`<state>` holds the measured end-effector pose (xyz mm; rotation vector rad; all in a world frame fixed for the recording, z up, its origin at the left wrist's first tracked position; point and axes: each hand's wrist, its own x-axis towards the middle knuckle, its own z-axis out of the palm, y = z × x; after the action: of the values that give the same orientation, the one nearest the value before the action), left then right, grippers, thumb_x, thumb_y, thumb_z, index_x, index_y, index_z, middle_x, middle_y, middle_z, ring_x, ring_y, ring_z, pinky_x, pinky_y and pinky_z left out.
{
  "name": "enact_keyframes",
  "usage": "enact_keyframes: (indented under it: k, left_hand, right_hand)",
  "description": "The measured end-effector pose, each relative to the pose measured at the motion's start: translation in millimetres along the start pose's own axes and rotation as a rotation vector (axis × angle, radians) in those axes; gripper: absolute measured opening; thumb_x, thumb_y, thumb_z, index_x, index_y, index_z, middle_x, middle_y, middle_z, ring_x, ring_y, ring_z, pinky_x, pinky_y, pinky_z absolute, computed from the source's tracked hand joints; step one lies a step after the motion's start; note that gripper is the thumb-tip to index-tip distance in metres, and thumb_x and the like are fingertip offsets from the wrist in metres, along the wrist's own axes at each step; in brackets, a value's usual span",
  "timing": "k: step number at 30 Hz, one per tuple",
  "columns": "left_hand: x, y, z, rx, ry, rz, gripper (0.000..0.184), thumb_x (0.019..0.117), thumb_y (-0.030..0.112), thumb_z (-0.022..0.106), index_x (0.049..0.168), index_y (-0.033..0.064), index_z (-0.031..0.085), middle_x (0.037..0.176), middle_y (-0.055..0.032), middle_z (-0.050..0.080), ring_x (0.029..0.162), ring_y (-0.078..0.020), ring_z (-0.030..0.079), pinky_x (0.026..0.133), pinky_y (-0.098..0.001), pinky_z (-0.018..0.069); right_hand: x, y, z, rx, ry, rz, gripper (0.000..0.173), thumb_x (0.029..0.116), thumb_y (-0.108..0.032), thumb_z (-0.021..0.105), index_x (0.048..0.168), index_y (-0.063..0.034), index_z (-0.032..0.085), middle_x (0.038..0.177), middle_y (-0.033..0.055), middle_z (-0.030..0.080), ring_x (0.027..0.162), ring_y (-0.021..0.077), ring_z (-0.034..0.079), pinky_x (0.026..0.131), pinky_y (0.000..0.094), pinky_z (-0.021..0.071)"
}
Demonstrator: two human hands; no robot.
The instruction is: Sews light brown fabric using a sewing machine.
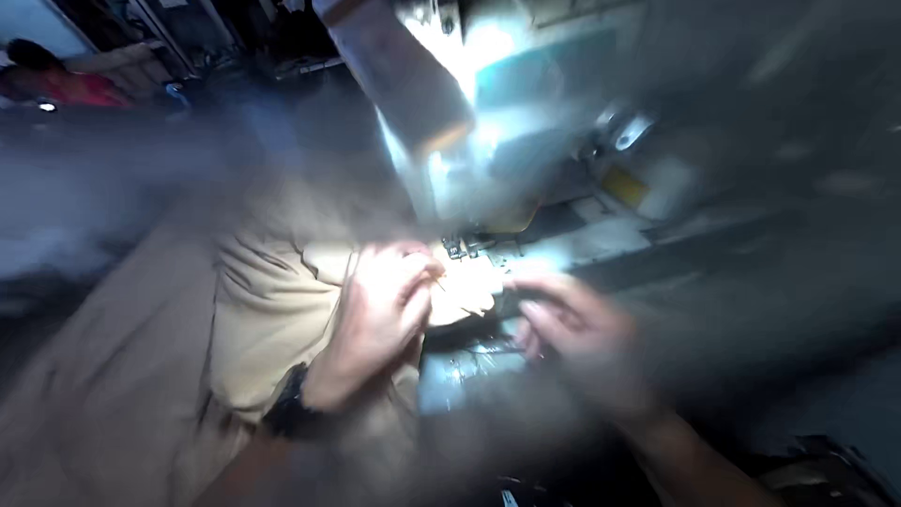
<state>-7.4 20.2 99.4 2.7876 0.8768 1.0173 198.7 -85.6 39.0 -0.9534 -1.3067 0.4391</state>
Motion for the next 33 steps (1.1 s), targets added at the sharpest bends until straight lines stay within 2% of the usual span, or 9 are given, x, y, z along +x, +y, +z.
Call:
enact_keyframes:
  k: [4,8,11,13,16,19,23,27,33]
  left_hand:
    - [4.0,-4.4,23.1,0.032,0.217,0.017,0.016,0.0949,0.019,0.062,0.095,0.0124,0.076,0.102,-0.0015,0.072,0.11,-0.0188,0.064,0.098,-0.043,0.0454]
    - [5.3,14.4,17.7,-0.241,0.551,0.035,0.006,0.0827,0.007,0.073,0.082,0.0015,0.072,0.095,-0.0072,0.071,0.101,-0.0124,0.064,0.094,-0.0263,0.0505]
    - [-12.3,34.8,12.7,-0.258,0.443,0.052,0.016,0.0878,0.008,0.07,0.082,-0.0064,0.072,0.083,-0.013,0.072,0.081,-0.0056,0.066,0.081,-0.0181,0.0519]
    - [-26.5,43.4,6.7,-0.174,0.32,0.116,0.021,0.0955,0.012,0.064,0.091,-0.0068,0.073,0.086,-0.0156,0.075,0.083,-0.0103,0.071,0.085,-0.0205,0.0516]
    - [-44.7,57.0,-6.3,-0.118,0.219,0.128,0.024,0.0973,0.017,0.064,0.094,-0.0037,0.074,0.089,-0.0161,0.077,0.086,-0.0174,0.073,0.085,-0.0283,0.0528]
    - [-39.7,81.6,-30.9,-0.075,0.173,0.16,0.018,0.1001,0.022,0.063,0.094,0.0072,0.071,0.094,-0.0051,0.075,0.095,-0.007,0.067,0.089,-0.0217,0.0469]
    - [-5.7,56.3,-27.2,0.149,-0.306,0.487,0.011,0.0942,0.018,0.059,0.095,0.0129,0.069,0.091,-0.0023,0.066,0.085,-0.0188,0.066,0.074,-0.0411,0.0526]
    - [17.1,43.1,-44.2,0.176,-0.651,0.373,0.021,0.0931,0.033,0.066,0.096,0.0134,0.073,0.079,-0.0015,0.066,0.072,-0.0175,0.065,0.062,-0.0397,0.0501]
    - [40.7,11.1,-49.6,0.358,-0.444,0.472,0.016,0.0796,0.033,0.064,0.071,0.0202,0.069,0.069,0.0031,0.061,0.071,-0.0193,0.063,0.057,-0.0398,0.045]
  right_hand:
    - [21.9,5.2,21.3,0.115,-0.18,0.248,0.041,0.0962,0.003,0.05,0.136,0.0024,0.057,0.073,-0.0002,0.069,0.048,0.0031,0.06,0.046,0.0195,0.0535]
    - [11.0,8.8,26.2,0.094,-0.156,0.128,0.02,0.0965,-0.004,0.059,0.109,0.0071,0.069,0.079,-0.0029,0.065,0.057,-0.0062,0.056,0.054,0.0108,0.0516]
    - [2.5,12.3,23.0,0.041,-0.156,-0.04,0.014,0.0925,-0.008,0.067,0.094,0.0035,0.074,0.091,0.0031,0.071,0.079,-0.0062,0.063,0.073,0.0102,0.0529]
    - [-6.4,8.0,21.7,0.077,-0.178,-0.114,0.011,0.0918,-0.007,0.068,0.091,0.0023,0.074,0.094,0.0033,0.073,0.09,-0.0032,0.066,0.082,0.0128,0.0542]
    - [-27.1,-9.1,20.2,0.141,-0.221,-0.124,0.013,0.0954,-0.011,0.068,0.091,0.0005,0.073,0.091,0.0012,0.072,0.084,-0.0037,0.065,0.079,0.0128,0.0549]
    - [-38.0,-18.3,19.9,0.126,-0.217,-0.118,0.014,0.0954,-0.009,0.068,0.091,0.0028,0.073,0.087,0.0032,0.071,0.077,-0.004,0.064,0.074,0.0121,0.0546]
    - [-33.2,-13.5,20.6,0.027,-0.243,-0.19,0.012,0.0914,-0.007,0.068,0.089,0.0043,0.071,0.089,0.0061,0.072,0.091,-0.0008,0.065,0.085,0.0145,0.053]
    - [-27.7,15.4,23.0,-0.068,-0.248,-0.129,0.016,0.0896,-0.009,0.07,0.098,0.0023,0.076,0.098,0.0105,0.075,0.098,0.0051,0.069,0.09,0.0178,0.0535]
    - [-22.5,42.7,27.1,-0.021,-0.183,-0.111,0.014,0.0917,-0.01,0.071,0.091,0.0022,0.077,0.088,0.0073,0.076,0.084,-0.0014,0.069,0.082,0.0127,0.0545]
